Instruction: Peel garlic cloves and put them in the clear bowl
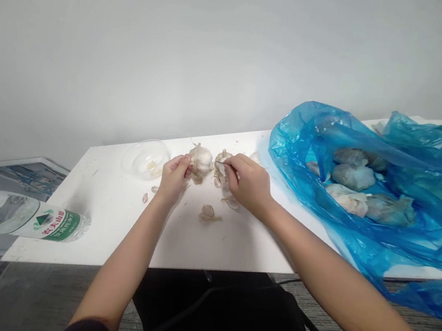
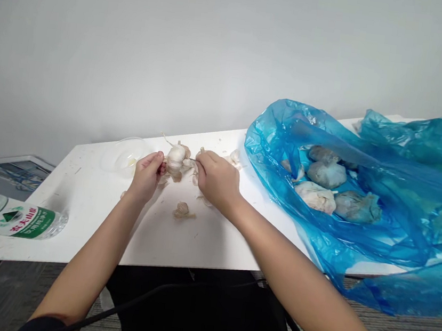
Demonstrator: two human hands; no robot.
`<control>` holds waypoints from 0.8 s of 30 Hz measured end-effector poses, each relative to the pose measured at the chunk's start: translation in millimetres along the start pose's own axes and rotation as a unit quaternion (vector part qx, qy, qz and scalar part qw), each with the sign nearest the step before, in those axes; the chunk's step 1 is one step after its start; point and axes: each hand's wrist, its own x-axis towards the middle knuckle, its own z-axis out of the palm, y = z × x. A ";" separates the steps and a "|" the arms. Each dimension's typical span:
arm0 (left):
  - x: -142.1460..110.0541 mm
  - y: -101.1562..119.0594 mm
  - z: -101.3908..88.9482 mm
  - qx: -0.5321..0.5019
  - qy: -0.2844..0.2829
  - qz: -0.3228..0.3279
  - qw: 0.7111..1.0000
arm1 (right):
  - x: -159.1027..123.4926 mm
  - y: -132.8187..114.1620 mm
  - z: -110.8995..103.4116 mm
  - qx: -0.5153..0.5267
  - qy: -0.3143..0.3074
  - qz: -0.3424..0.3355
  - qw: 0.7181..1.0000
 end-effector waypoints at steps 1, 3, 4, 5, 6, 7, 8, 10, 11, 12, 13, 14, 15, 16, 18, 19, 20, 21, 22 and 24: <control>-0.3 0.7 -0.6 0.013 -0.003 0.008 1.000 | 0.9 0.8 -1.4 -0.001 0.004 0.016 1.000; -2.1 3.3 -1.8 0.068 -0.001 0.046 0.997 | 2.9 2.4 -5.7 -0.005 0.018 0.039 0.999; -3.4 5.1 -2.3 0.111 0.006 0.078 0.991 | 3.8 3.1 -8.2 -0.008 0.029 0.042 0.999; -5.0 7.0 -2.7 0.159 0.015 0.116 0.980 | 4.6 3.7 -10.7 -0.010 0.039 0.039 0.998; -6.7 8.9 -2.8 0.207 0.024 0.156 0.966 | 5.2 4.2 -12.8 -0.010 0.049 0.029 0.998; -8.3 10.4 -2.7 0.249 0.030 0.193 0.949 | 5.5 4.5 -14.3 -0.010 0.056 0.013 0.998; -9.8 11.6 -2.4 0.281 0.033 0.221 0.933 | 5.5 4.7 -15.0 -0.011 0.057 -0.005 0.998; -11.9 12.6 -1.4 0.317 0.033 0.253 0.913 | 4.7 4.8 -14.1 -0.020 0.044 -0.039 0.998; -12.5 12.5 -0.8 0.325 0.030 0.259 0.909 | 4.0 4.7 -12.8 -0.029 0.036 -0.050 0.998; -12.9 12.2 -0.3 0.330 0.027 0.262 0.907 | 3.4 4.5 -11.3 -0.041 0.026 -0.056 0.997; -13.1 11.7 0.1 0.332 0.024 0.263 0.905 | 2.7 4.3 -9.8 -0.053 0.016 -0.059 0.997; -13.3 11.2 0.3 0.333 0.021 0.263 0.905 | 2.2 4.0 -8.4 -0.063 0.006 -0.060 0.996; -13.4 10.8 0.5 0.331 0.017 0.262 0.906 | 1.9 3.7 -7.5 -0.071 -0.003 -0.059 0.996; -13.4 10.5 0.5 0.327 0.013 0.259 0.909 | 1.8 3.5 -6.9 -0.077 -0.011 -0.057 0.995; -13.5 9.9 0.2 0.317 0.004 0.252 0.914 | 1.8 3.2 -6.5 -0.082 -0.023 -0.053 0.995; -13.4 9.5 -0.2 0.312 -0.002 0.250 0.917 | 2.0 3.2 -6.6 -0.083 -0.026 -0.050 0.995; -13.4 9.1 -0.5 0.310 -0.008 0.248 0.918 | 2.2 3.2 -6.8 -0.082 -0.027 -0.048 0.995; -13.3 8.6 -0.8 0.309 -0.013 0.248 0.918 | 2.4 3.4 -7.0 -0.081 -0.026 -0.044 0.995; -13.2 8.1 -1.1 0.308 -0.017 0.250 0.918 | 2.7 3.8 -7.2 -0.080 -0.023 -0.038 0.996; -13.2 7.4 -1.2 0.306 -0.020 0.255 0.917 | 3.4 5.1 -7.6 -0.081 -0.014 -0.017 0.996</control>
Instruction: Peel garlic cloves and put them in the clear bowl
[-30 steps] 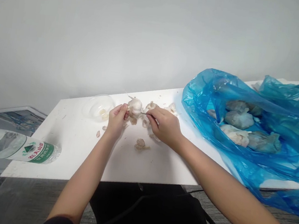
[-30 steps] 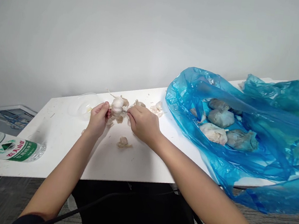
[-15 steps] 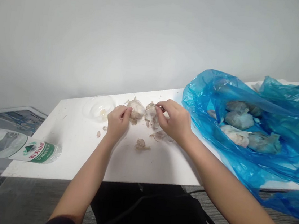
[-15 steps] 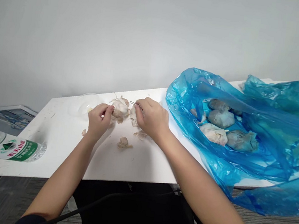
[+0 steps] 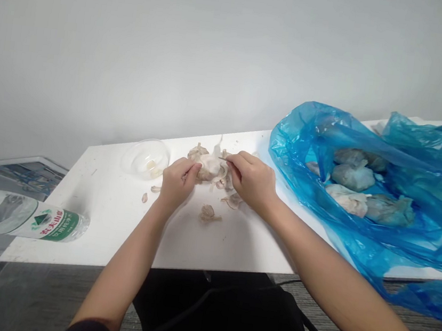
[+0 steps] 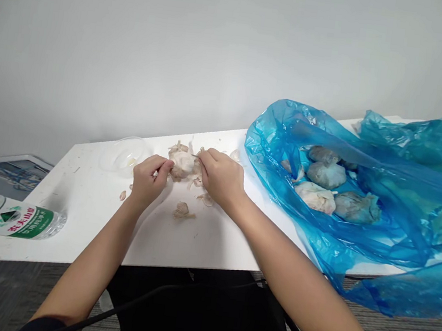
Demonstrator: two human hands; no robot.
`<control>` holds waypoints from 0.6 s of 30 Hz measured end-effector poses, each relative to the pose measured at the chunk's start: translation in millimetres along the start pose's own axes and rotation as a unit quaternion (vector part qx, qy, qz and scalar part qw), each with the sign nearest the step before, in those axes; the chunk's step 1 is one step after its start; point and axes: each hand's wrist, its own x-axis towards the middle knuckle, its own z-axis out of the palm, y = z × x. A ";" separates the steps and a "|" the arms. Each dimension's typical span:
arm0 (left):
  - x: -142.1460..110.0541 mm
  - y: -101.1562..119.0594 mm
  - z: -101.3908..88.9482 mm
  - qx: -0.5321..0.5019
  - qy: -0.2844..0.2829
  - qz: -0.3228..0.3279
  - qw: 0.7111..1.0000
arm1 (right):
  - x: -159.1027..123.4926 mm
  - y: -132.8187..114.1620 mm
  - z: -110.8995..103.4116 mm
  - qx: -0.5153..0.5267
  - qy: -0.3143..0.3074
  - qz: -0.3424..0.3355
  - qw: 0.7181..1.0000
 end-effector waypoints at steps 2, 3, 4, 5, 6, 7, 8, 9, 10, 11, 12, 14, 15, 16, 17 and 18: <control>0.1 0.5 0.2 -0.001 0.006 0.003 1.000 | 1.0 2.0 -0.2 -0.005 0.001 0.028 1.000; 0.4 1.2 0.2 -0.005 0.011 -0.001 1.000 | 1.6 3.0 -0.2 -0.007 -0.003 0.039 0.999; 0.7 2.0 0.2 -0.012 0.017 -0.008 1.000 | 2.1 3.9 -0.3 -0.009 -0.010 0.048 0.999; 1.2 2.7 0.1 -0.024 0.023 -0.020 0.999 | 2.6 4.5 -0.3 -0.011 -0.019 0.055 0.998; 1.7 3.4 0.0 -0.039 0.030 -0.036 0.998 | 3.0 4.7 -0.2 -0.011 -0.028 0.058 0.998; 2.2 3.9 -0.1 -0.055 0.038 -0.053 0.996 | 3.3 4.5 0.0 -0.010 -0.038 0.060 0.997; 2.7 4.1 -0.2 -0.071 0.044 -0.071 0.994 | 3.3 4.0 0.2 -0.007 -0.048 0.059 0.997; 3.1 4.1 -0.2 -0.084 0.049 -0.085 0.992 | 3.2 3.2 0.5 -0.003 -0.057 0.054 0.997; 3.3 4.0 -0.2 -0.093 0.054 -0.096 0.990 | 2.9 2.2 0.9 0.004 -0.067 0.044 0.997; 3.4 3.7 -0.2 -0.099 0.058 -0.104 0.988 | 2.6 1.1 1.3 0.014 -0.076 0.028 0.997; 3.5 3.5 -0.1 -0.102 0.061 -0.108 0.987 | 2.1 0.1 1.6 0.027 -0.084 0.009 0.996; 3.6 3.1 0.1 -0.104 0.063 -0.113 0.986 | 1.5 -1.5 1.8 0.059 -0.097 -0.031 0.993; 3.7 2.9 0.1 -0.106 0.061 -0.115 0.986 | 1.4 -1.9 1.4 0.075 -0.099 -0.044 0.991; 4.0 2.5 0.1 -0.110 0.058 -0.118 0.985 | 1.5 -2.1 0.6 0.088 -0.100 -0.051 0.990; 4.4 1.9 0.0 -0.117 0.053 -0.123 0.984 | 1.8 -1.9 -0.5 0.096 -0.099 -0.048 0.989; 4.9 1.1 -0.3 -0.127 0.049 -0.128 0.982 | 2.2 -1.4 -2.0 0.100 -0.097 -0.036 0.990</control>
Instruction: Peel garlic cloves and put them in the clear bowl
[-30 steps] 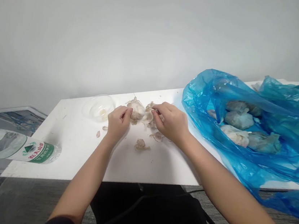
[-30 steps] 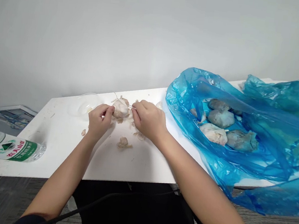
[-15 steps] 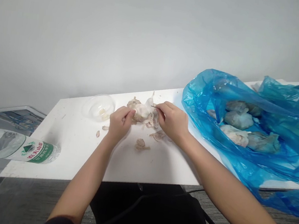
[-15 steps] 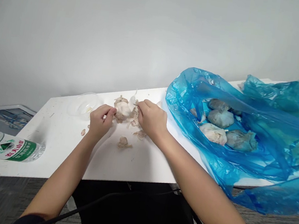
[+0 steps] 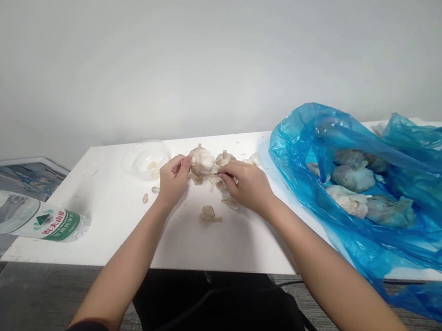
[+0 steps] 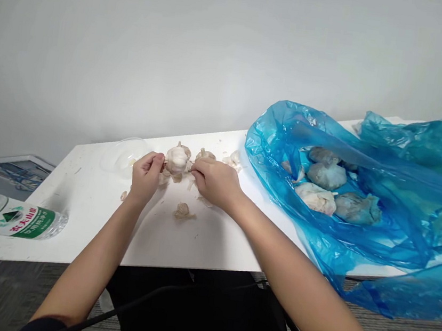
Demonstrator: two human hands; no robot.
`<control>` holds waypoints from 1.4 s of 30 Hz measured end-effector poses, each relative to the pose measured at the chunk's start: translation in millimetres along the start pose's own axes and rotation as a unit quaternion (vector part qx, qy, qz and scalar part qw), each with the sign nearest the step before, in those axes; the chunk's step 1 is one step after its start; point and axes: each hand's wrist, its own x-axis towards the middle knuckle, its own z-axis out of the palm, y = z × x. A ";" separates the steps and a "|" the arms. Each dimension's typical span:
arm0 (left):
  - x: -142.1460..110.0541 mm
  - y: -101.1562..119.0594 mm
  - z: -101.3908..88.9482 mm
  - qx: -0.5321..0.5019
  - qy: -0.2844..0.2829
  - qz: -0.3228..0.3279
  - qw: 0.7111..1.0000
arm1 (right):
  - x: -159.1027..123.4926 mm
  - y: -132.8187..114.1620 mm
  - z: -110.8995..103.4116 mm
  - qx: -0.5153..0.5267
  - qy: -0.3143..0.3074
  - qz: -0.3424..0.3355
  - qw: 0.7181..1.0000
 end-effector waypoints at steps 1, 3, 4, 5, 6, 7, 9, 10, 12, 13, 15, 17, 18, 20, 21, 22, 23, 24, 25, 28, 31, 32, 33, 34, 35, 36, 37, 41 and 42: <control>1.0 -0.8 -0.5 -0.011 -0.003 -0.007 1.000 | 0.2 0.5 -1.9 -0.001 0.005 0.018 1.000; 3.3 -2.7 -1.8 -0.033 -0.004 -0.020 0.999 | 0.7 2.0 -6.0 -0.017 0.025 0.062 0.998; 4.5 -3.6 -2.4 -0.041 -0.003 -0.025 0.999 | 0.9 3.1 -8.0 -0.027 0.043 0.079 0.996; 5.5 -4.4 -3.0 -0.047 -0.001 -0.030 0.998 | 1.1 4.1 -9.8 -0.034 0.063 0.089 0.993; 6.4 -5.0 -3.4 -0.052 0.001 -0.035 0.998 | 1.2 5.2 -11.2 -0.034 0.083 0.088 0.992; 7.1 -5.4 -3.5 -0.058 0.002 -0.042 0.997 | 1.2 6.2 -12.1 -0.028 0.098 0.077 0.992; 8.0 -5.5 -3.4 -0.075 0.002 -0.061 0.995 | 1.1 7.8 -12.7 -0.009 0.108 0.035 0.993; 8.2 -5.3 -3.1 -0.087 0.002 -0.073 0.994 | 0.9 8.5 -12.3 -0.002 0.103 0.013 0.995; 8.3 -4.8 -2.4 -0.111 -0.002 -0.102 0.989 | 0.6 9.6 -10.6 -0.007 0.087 -0.015 0.996; 8.4 -4.4 -2.1 -0.123 -0.004 -0.116 0.986 | 0.4 10.2 -9.5 -0.015 0.081 -0.022 0.996; 8.3 -3.7 -1.9 -0.139 -0.011 -0.140 0.980 | 0.3 11.2 -7.1 -0.031 0.073 -0.034 0.996; 8.1 -3.1 -1.9 -0.145 -0.019 -0.154 0.977 | 0.4 12.1 -5.2 -0.039 0.072 -0.043 0.996; 8.0 -2.9 -2.0 -0.146 -0.023 -0.157 0.976 | 0.5 12.4 -4.5 -0.041 0.073 -0.044 0.996; 7.9 -2.8 -2.2 -0.148 -0.030 -0.161 0.975 | 0.8 12.7 -3.3 -0.047 0.071 -0.043 0.995; 8.0 -2.7 -2.3 -0.151 -0.031 -0.165 0.974 | 0.9 12.6 -2.9 -0.050 0.067 -0.042 0.996; 8.1 -2.7 -2.3 -0.154 -0.033 -0.170 0.973 | 1.0 12.6 -2.5 -0.052 0.063 -0.042 0.996; 8.2 -2.6 -2.4 -0.158 -0.033 -0.176 0.971 | 1.0 12.4 -2.2 -0.052 0.058 -0.044 0.996; 8.3 -2.5 -2.4 -0.162 -0.033 -0.183 0.969 | 0.9 12.4 -2.1 -0.052 0.055 -0.048 0.996; 8.5 -2.4 -2.5 -0.166 -0.031 -0.189 0.967 | 0.9 12.4 -2.3 -0.050 0.056 -0.052 0.996; 9.0 -2.3 -2.8 -0.172 -0.028 -0.198 0.965 | 0.5 13.1 -4.5 -0.036 0.084 -0.057 0.994; 9.6 -2.6 -3.5 -0.171 -0.023 -0.200 0.964 | 0.3 14.7 -7.0 -0.028 0.120 -0.071 0.990; 9.7 -2.7 -3.6 -0.171 -0.021 -0.201 0.964 | 0.2 15.3 -7.0 -0.033 0.127 -0.081 0.988; 9.7 -2.6 -3.7 -0.172 -0.019 -0.203 0.964 | 0.2 15.8 -6.4 -0.041 0.132 -0.092 0.986; 9.7 -2.4 -3.6 -0.174 -0.018 -0.206 0.963 | 0.0 16.3 -5.1 -0.054 0.137 -0.103 0.984; 9.6 -2.1 -3.5 -0.177 -0.017 -0.209 0.962 | -0.1 16.7 -3.3 -0.069 0.142 -0.113 0.981; 9.4 -1.7 -3.2 -0.181 -0.016 -0.212 0.960 | -0.2 17.0 -1.2 -0.086 0.145 -0.123 0.978; 9.1 -1.2 -2.8 -0.187 -0.016 -0.216 0.958 | -0.3 17.3 1.0 -0.101 0.148 -0.132 0.975; 8.4 1.2 -1.4 -0.209 -0.029 -0.232 0.950 | -0.6 17.4 6.1 -0.131 0.156 -0.157 0.966; 8.5 1.9 -1.2 -0.213 -0.031 -0.238 0.947 | -0.6 17.0 6.2 -0.132 0.161 -0.161 0.965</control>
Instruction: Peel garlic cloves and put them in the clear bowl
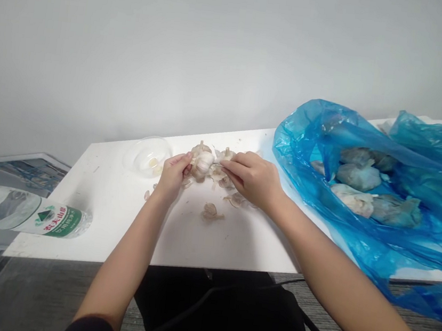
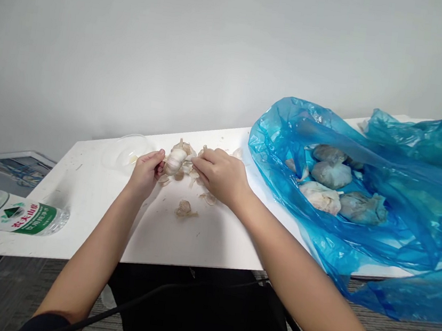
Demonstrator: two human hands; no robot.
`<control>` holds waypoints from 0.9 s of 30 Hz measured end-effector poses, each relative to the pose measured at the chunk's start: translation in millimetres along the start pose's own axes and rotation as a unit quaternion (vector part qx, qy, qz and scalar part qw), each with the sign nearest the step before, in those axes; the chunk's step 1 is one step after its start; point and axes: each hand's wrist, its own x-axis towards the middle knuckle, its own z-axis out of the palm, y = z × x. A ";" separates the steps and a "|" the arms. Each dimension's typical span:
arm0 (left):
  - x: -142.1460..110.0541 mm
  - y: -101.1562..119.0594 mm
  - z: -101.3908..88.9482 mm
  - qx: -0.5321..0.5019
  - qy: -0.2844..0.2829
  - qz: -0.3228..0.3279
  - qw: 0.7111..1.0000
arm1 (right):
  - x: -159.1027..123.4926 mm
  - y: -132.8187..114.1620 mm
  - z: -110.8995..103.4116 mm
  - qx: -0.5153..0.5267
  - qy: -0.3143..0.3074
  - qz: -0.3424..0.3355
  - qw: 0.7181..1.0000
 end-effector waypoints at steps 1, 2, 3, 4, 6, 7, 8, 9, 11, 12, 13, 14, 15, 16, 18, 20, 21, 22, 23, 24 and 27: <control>-0.2 0.7 0.4 -0.005 0.001 -0.008 1.000 | 0.2 -0.4 -0.4 0.000 0.008 -0.005 1.000; -0.4 1.5 0.8 -0.010 0.003 -0.016 1.000 | 0.6 -0.7 -1.1 -0.001 0.017 -0.009 1.000; -0.5 2.5 1.0 -0.014 0.006 -0.025 1.000 | 0.9 -1.0 -1.8 -0.003 0.027 -0.012 1.000; -0.7 3.4 1.2 -0.017 0.006 -0.035 0.999 | 1.3 -1.2 -2.3 -0.005 0.038 -0.012 0.999; -1.0 4.9 1.1 -0.023 0.001 -0.050 0.998 | 1.8 -1.3 -2.6 -0.011 0.062 -0.013 0.998; -1.1 5.3 0.8 -0.027 -0.005 -0.055 0.998 | 1.9 -1.1 -2.4 -0.013 0.071 -0.015 0.997; -1.2 5.4 0.5 -0.032 -0.012 -0.061 0.998 | 1.9 -0.9 -2.1 -0.015 0.079 -0.017 0.997; -1.2 5.3 -0.1 -0.037 -0.019 -0.067 0.997 | 1.9 -0.6 -1.7 -0.016 0.084 -0.019 0.996; -0.9 4.5 -1.4 -0.048 -0.035 -0.080 0.995 | 1.6 0.1 -1.1 -0.015 0.083 -0.021 0.996; -0.6 3.9 -2.2 -0.053 -0.043 -0.085 0.994 | 1.4 0.4 -0.9 -0.014 0.078 -0.019 0.997; -0.3 3.3 -2.9 -0.058 -0.051 -0.090 0.993 | 1.3 0.7 -0.9 -0.014 0.072 -0.017 0.997; 0.1 2.7 -3.7 -0.062 -0.058 -0.095 0.992 | 1.0 0.9 -0.9 -0.013 0.068 -0.015 0.997; 0.4 2.2 -4.3 -0.066 -0.063 -0.099 0.991 | 0.8 1.2 -1.0 -0.013 0.064 -0.014 0.998; 0.7 1.9 -4.9 -0.070 -0.067 -0.103 0.990 | 0.6 1.5 -0.9 -0.013 0.063 -0.013 0.998; 1.1 1.6 -5.7 -0.076 -0.072 -0.112 0.988 | 0.1 2.2 -0.2 -0.015 0.062 -0.016 0.998; 1.0 1.8 -5.9 -0.081 -0.077 -0.120 0.986 | -0.2 2.9 0.6 -0.016 0.056 -0.020 0.998; 0.8 2.0 -5.8 -0.083 -0.078 -0.124 0.986 | -0.3 3.2 0.9 -0.015 0.050 -0.022 0.998; 0.6 2.4 -5.7 -0.085 -0.078 -0.128 0.985 | -0.2 3.3 1.0 -0.014 0.043 -0.026 0.999; 0.4 2.9 -5.6 -0.086 -0.077 -0.131 0.985 | 0.0 3.3 0.6 -0.010 0.036 -0.028 0.999; 0.1 3.4 -5.4 -0.086 -0.074 -0.133 0.985 | 0.4 3.1 -0.1 -0.003 0.029 -0.028 0.999; -0.3 5.1 -5.3 -0.074 -0.068 -0.132 0.986 | 2.3 1.7 -4.6 0.037 0.025 -0.001 0.999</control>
